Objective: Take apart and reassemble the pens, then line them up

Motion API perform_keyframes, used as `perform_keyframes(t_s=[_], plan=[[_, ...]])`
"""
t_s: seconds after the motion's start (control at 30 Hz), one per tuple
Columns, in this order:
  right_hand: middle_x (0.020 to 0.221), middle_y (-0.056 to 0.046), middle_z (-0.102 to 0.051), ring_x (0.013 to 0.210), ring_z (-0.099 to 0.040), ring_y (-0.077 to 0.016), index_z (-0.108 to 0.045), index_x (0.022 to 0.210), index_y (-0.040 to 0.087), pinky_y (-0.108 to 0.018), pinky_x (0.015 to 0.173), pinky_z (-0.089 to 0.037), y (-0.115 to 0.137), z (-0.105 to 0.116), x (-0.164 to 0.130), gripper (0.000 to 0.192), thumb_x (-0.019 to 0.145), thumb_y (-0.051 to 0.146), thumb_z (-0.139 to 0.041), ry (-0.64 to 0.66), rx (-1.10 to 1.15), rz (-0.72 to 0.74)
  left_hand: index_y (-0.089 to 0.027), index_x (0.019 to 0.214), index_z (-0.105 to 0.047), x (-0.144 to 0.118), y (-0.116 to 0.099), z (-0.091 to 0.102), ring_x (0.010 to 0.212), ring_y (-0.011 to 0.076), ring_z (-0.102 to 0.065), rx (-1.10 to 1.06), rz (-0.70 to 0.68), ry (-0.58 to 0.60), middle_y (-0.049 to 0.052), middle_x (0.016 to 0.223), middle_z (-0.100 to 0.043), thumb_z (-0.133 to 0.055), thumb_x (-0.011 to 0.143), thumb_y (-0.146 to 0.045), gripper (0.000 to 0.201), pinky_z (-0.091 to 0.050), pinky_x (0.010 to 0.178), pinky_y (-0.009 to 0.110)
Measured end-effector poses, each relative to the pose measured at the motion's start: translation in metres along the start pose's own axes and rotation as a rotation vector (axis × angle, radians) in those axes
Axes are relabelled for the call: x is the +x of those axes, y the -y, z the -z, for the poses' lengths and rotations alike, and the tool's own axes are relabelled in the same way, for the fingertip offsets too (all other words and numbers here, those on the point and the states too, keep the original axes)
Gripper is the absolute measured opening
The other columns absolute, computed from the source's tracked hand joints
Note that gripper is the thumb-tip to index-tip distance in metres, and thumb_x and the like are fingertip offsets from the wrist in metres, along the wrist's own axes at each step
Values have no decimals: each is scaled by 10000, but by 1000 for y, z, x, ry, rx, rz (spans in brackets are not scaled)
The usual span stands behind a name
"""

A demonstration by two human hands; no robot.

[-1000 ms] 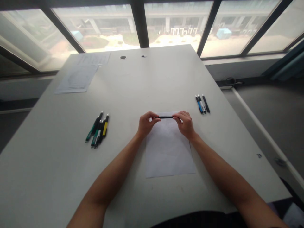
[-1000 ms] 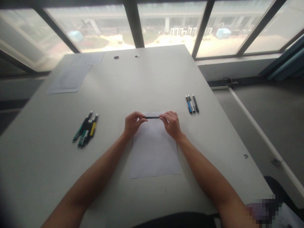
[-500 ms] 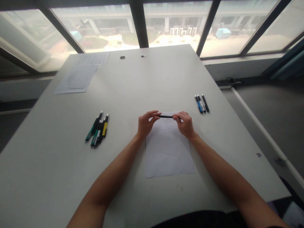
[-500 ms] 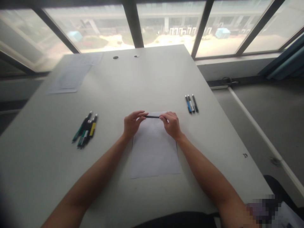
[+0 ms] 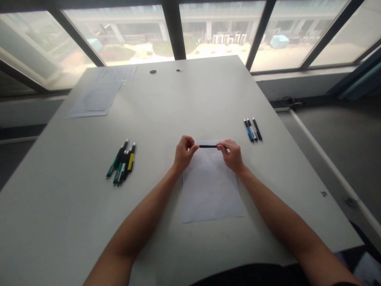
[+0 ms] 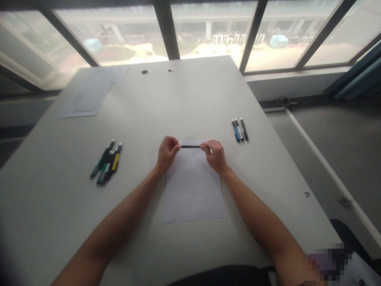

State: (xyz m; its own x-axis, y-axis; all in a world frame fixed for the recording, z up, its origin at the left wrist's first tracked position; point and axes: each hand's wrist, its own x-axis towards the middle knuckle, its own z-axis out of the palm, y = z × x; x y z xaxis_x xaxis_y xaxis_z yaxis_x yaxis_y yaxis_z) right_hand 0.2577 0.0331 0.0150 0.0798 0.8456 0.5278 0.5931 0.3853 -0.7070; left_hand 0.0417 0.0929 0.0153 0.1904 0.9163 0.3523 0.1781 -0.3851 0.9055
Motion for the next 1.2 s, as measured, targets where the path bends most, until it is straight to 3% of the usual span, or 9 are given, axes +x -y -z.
perform_keyframes(t_s=[0.1,0.2,0.53,0.77,0.87,0.93,1.0,1.2], plan=[[781,-41,-693,806,-632,-205,-696,831,222,-362,804,-464,0,0,0,308,990,420,-520,0,-11,18,-191,630,-484,-2,-4,2,535,107,-413,143,9,43,-32,554,-450,-528,942,-538,468,-336,524,250],[787,-42,-694,814,-627,-206,-696,834,224,-364,809,-455,-1,0,0,323,994,432,-508,8,-43,31,-192,598,-489,-3,-8,2,530,113,-415,181,-22,57,-28,539,-465,-527,949,-503,471,-333,531,260],[758,-36,-689,782,-615,-201,-690,827,221,-360,802,-430,-1,3,0,319,996,420,-508,21,-86,55,-188,813,-663,-4,2,1,699,151,-640,-11,2,-11,23,751,-690,-774,778,-458,294,-514,672,281],[721,-28,-675,746,-615,-200,-682,797,219,-354,786,-449,-2,2,1,322,990,417,-517,4,-23,10,-213,1071,-620,-2,-1,-1,845,156,-664,-121,-31,67,55,976,-694,-793,744,-501,468,-532,716,269],[721,-27,-674,745,-612,-198,-681,796,219,-354,783,-446,-1,2,1,319,990,412,-518,3,-26,13,-196,885,-619,-1,-5,0,679,123,-582,15,-21,60,9,759,-631,-612,884,-566,370,-452,626,243],[723,-26,-674,749,-610,-197,-681,800,217,-352,780,-442,-1,2,1,311,992,400,-518,4,-33,26,-189,682,-559,-1,-8,1,579,119,-496,126,-20,66,-13,602,-531,-484,957,-560,468,-395,590,257],[728,-27,-676,758,-609,-197,-682,807,217,-351,784,-436,-1,2,1,307,994,394,-516,9,-51,43,-191,596,-500,-1,-9,2,550,121,-447,193,-33,67,-19,549,-474,-483,967,-529,503,-363,578,269],[729,-28,-672,761,-604,-198,-681,807,211,-349,785,-415,-3,4,1,302,995,382,-519,9,-98,86,-191,767,-619,-2,-7,2,691,135,-559,149,-114,62,2,731,-616,-639,906,-397,249,-459,674,267]])
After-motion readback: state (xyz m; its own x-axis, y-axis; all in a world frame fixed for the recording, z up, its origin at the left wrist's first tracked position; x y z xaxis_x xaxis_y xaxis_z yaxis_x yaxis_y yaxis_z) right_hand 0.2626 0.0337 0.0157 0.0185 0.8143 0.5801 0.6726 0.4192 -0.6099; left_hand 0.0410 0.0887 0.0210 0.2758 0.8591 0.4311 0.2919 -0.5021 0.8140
